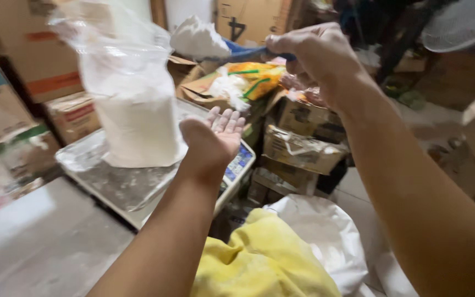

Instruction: The person scoops white powder from a large sack into a plastic bag using a blue scoop, places the bag on a digital scale, adjusts the amount to reach a target weight, and ties the bag closed. The process is repeated for multiple bags.

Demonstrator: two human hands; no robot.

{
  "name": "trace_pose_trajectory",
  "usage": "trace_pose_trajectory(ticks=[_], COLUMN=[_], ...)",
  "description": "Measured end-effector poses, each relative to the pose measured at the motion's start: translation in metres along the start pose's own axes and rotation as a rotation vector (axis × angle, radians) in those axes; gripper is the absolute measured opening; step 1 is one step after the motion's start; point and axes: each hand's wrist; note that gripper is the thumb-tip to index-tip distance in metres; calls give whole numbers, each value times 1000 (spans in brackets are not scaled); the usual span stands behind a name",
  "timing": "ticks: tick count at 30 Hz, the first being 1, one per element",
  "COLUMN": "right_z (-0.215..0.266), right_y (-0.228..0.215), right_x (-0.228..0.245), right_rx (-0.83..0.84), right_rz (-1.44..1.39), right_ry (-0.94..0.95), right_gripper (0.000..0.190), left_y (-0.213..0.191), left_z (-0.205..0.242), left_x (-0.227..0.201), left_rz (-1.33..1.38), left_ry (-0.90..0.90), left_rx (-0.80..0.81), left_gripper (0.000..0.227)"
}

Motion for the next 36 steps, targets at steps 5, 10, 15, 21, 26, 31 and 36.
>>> trace_pose_trajectory(ticks=[5,10,15,21,26,31,36], right_z=[33,69,107,167,231,286,302], right_y=[-38,-76,-116,-161,-155,-93,-67], right_x=[-50,-95,-142,-233,-322,-349,-340], right_rx=[4,-4,35,33,140,487,752], right_rz=[-81,42,109,182,448,1037,1012], right_ry=[65,121,180,364,332,520,593], right_gripper=[17,20,23,24,29,33,33], left_y=[-25,-58,-85,-105,-115,-121,-125], left_z=[-29,-54,-68,-66,-68,-72,-77], left_x=[35,66,93,113,118,122,125], left_rz=[51,-23,-111,-373,-315,-337,-373], left_ry=[-12,-46,-120,-274,-268,-311,-325], left_rx=[-85,-131,-200,-343,-367,-348,-318], left_gripper=[68,73,76,78,81,81,79])
Point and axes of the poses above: each hand's wrist, its own z-axis away from the middle knuckle, its own y-axis out of the palm, x = y × z, and after that the axes turned 13 degrees about -y, right-handed
